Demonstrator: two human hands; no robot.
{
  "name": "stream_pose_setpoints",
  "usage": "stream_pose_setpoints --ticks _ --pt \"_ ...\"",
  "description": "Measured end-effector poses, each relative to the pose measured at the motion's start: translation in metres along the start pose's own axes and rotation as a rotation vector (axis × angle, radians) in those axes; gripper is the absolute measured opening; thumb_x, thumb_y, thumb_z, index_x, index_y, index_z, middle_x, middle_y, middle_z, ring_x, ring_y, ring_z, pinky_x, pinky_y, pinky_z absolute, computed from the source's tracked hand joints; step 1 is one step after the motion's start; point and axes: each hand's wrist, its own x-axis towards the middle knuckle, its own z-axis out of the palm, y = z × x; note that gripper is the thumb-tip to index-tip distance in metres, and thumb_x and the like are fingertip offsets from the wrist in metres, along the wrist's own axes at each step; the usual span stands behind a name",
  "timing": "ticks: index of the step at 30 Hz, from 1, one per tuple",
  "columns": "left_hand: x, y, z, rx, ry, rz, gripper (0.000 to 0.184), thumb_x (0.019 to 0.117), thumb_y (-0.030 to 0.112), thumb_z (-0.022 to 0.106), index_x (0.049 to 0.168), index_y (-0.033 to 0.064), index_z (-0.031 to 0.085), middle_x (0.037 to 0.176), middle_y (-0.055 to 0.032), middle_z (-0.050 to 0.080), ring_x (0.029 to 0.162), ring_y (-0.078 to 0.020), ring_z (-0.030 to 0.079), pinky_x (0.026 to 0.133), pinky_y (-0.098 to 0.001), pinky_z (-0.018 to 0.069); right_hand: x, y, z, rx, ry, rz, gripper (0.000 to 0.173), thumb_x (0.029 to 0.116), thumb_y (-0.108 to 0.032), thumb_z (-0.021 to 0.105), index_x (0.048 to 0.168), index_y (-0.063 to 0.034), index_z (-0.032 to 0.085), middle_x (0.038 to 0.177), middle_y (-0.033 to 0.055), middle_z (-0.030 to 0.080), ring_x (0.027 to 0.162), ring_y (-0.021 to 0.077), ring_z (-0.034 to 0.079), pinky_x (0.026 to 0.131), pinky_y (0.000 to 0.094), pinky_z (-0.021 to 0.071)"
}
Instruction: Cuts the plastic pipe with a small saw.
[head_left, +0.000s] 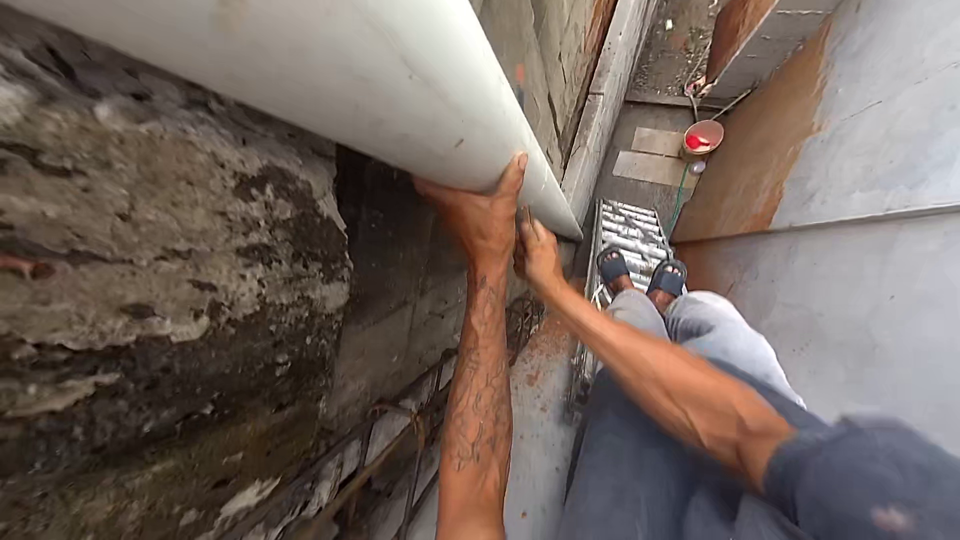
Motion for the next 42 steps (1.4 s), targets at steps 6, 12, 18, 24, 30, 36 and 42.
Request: stream_pose_setpoints --ticks 6,12,18,24,30,36,42 --pt "0.007 0.004 0.006 0.007 0.012 -0.018 0.13 0.0646 0.041 0.094 0.155 -0.0049 0.012 0.145 -0.0223 0.048 0.13 -0.0186 0.054 0.109 -0.0316 0.0461 0.006 -0.014 0.0 0.13 0.004 0.07 0.033 0.1119 -0.024 0.03 0.092 -0.0082 0.05 0.055 -0.0069 0.037 0.042 0.0043 0.036 0.042 0.0225 0.0365" --pt "0.006 0.0 0.008 0.009 0.024 0.008 0.13 0.0645 0.043 0.093 0.155 -0.0045 0.013 0.142 -0.0219 0.051 0.127 -0.0188 0.058 0.106 -0.0337 0.0493 -0.024 0.016 0.0 0.119 0.034 0.048 0.033 0.1102 -0.025 0.034 0.09 -0.0067 0.053 0.054 -0.0065 0.037 0.042 0.006 0.036 0.041 0.0249 0.0366" --pt "0.005 -0.001 0.006 0.025 0.018 -0.005 0.129 0.065 0.044 0.093 0.155 -0.004 0.013 0.141 -0.0213 0.053 0.126 -0.019 0.059 0.105 -0.0345 0.05 -0.019 0.007 0.012 0.337 0.014 0.129 0.035 0.1126 -0.025 0.03 0.088 -0.01 0.05 0.049 -0.0069 0.033 0.037 0.0039 0.032 0.038 0.0198 0.0309" --pt "0.004 -0.004 0.008 0.005 0.013 -0.012 0.133 0.064 0.047 0.093 0.156 -0.0054 0.013 0.144 -0.0224 0.051 0.129 -0.0218 0.057 0.109 -0.0366 0.0472 -0.022 -0.023 -0.022 0.129 -0.07 0.207 0.034 0.1134 -0.02 0.03 0.098 -0.0012 0.054 0.052 -0.0031 0.041 0.038 0.0067 0.039 0.039 0.0219 0.0395" --pt "0.005 -0.002 0.007 -0.068 -0.014 -0.036 0.132 0.0633 0.044 0.094 0.156 -0.007 0.015 0.148 -0.0239 0.047 0.134 -0.0238 0.052 0.113 -0.037 0.0436 -0.073 0.013 -0.083 -0.205 -0.105 0.101 0.032 0.1085 -0.02 0.033 0.098 -0.002 0.057 0.053 -0.0057 0.041 0.041 0.008 0.042 0.044 0.0288 0.0451" --pt "0.007 -0.019 0.004 -0.207 -0.113 -0.058 0.129 0.0657 0.044 0.092 0.158 -0.0029 0.015 0.153 -0.0211 0.043 0.138 -0.0208 0.049 0.116 -0.0362 0.0414 -0.103 -0.019 -0.192 -0.381 -0.218 0.126 0.029 0.1069 -0.021 0.038 0.098 -0.005 0.061 0.054 -0.0083 0.044 0.043 0.0053 0.044 0.044 0.026 0.0451" --pt "0.004 -0.033 -0.014 -0.401 -0.293 -0.228 0.101 0.079 0.03 0.085 0.159 0.0064 0.028 0.15 -0.0165 0.048 0.133 -0.0213 0.054 0.107 -0.038 0.051 -0.16 -0.047 -0.261 -0.615 -0.373 0.402 0.033 0.1042 -0.025 0.041 0.093 -0.005 0.064 0.052 -0.0074 0.046 0.042 0.0049 0.043 0.044 0.0258 0.0423"
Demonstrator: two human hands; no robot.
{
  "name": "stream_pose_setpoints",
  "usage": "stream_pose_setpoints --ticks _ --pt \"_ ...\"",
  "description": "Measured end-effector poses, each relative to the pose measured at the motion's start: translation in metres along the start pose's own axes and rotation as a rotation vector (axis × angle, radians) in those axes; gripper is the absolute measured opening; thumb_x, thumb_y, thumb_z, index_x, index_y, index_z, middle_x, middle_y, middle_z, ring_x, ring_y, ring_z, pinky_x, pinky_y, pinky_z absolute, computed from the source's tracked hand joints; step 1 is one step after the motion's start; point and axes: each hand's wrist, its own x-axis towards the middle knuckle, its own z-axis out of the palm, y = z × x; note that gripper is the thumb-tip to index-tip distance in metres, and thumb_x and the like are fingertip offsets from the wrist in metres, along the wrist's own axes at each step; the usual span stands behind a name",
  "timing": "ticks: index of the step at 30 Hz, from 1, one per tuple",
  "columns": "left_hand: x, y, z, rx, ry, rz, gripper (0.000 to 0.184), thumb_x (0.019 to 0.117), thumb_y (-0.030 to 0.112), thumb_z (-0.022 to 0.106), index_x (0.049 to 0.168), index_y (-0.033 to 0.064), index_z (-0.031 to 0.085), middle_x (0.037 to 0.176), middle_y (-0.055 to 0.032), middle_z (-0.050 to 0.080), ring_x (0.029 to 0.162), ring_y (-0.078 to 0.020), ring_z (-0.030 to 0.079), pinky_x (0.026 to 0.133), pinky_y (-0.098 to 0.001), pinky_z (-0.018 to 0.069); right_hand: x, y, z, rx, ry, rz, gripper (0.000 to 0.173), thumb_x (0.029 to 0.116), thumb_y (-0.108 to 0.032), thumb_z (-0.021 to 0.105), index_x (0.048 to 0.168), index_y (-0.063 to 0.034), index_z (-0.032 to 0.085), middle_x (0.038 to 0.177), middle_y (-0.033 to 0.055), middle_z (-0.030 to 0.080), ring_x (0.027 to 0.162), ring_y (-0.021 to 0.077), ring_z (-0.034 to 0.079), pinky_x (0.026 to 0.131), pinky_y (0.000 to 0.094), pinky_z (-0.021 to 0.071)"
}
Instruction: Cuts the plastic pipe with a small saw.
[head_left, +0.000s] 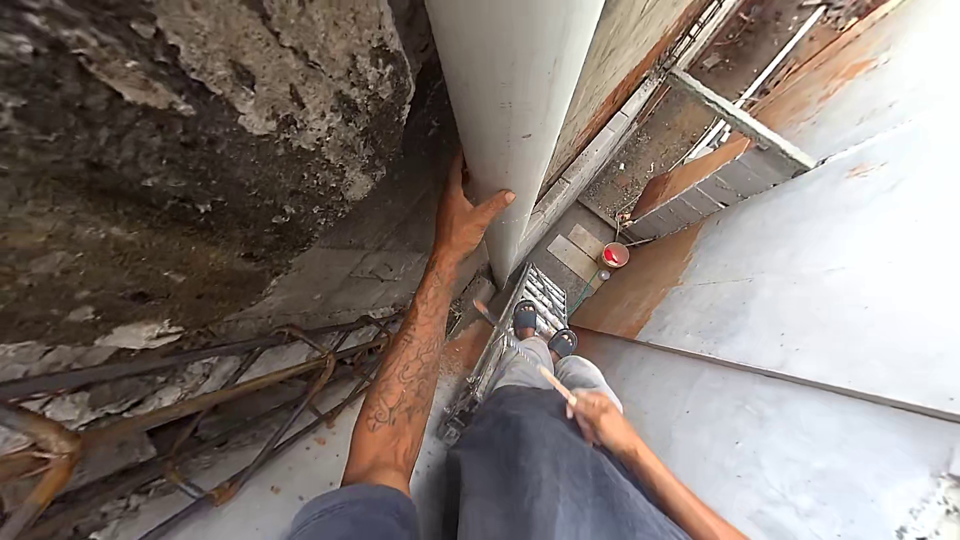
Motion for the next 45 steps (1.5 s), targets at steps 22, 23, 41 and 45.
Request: stream_pose_setpoints --ticks 22,23,41,45 --pt "-0.014 0.072 0.019 -0.085 0.311 0.238 0.081 0.0935 0.031 0.065 0.157 0.0024 0.022 0.149 -0.0138 0.046 0.131 -0.0227 0.053 0.103 -0.0431 0.0525 0.037 -0.006 -0.139 0.581 0.899 -0.074 0.027 0.1107 -0.011 0.038 0.109 0.0027 0.061 0.05 -0.0052 0.044 0.036 0.0057 0.042 0.038 0.0227 0.0433" --pt "-0.012 0.075 0.023 -0.076 0.307 0.266 0.085 0.0919 0.034 0.067 0.157 0.0029 0.021 0.149 -0.0132 0.045 0.132 -0.0226 0.053 0.103 -0.0431 0.0523 0.037 -0.001 -0.137 0.596 0.894 -0.06 0.027 0.1106 -0.011 0.037 0.108 0.0027 0.061 0.051 -0.005 0.044 0.037 0.0059 0.042 0.038 0.0228 0.0438" --pt "-0.006 0.099 0.053 0.126 0.489 0.313 0.113 0.0865 0.045 0.077 0.157 -0.0037 0.003 0.155 -0.0197 0.037 0.139 -0.0145 0.046 0.115 -0.0288 0.0417 0.026 0.006 -0.146 0.536 0.811 0.02 0.025 0.1092 -0.014 0.045 0.106 0.0018 0.065 0.052 -0.0031 0.048 0.039 0.0069 0.044 0.04 0.023 0.0434" --pt "-0.016 0.109 0.055 0.208 0.467 0.205 0.103 0.0927 0.039 0.071 0.159 -0.0002 0.004 0.156 -0.02 0.038 0.139 -0.0155 0.046 0.115 -0.0318 0.0419 0.026 0.011 -0.166 0.472 0.833 -0.01 0.028 0.1094 -0.02 0.046 0.115 0.0014 0.062 0.058 -0.0026 0.046 0.043 0.0088 0.045 0.044 0.0279 0.0463"
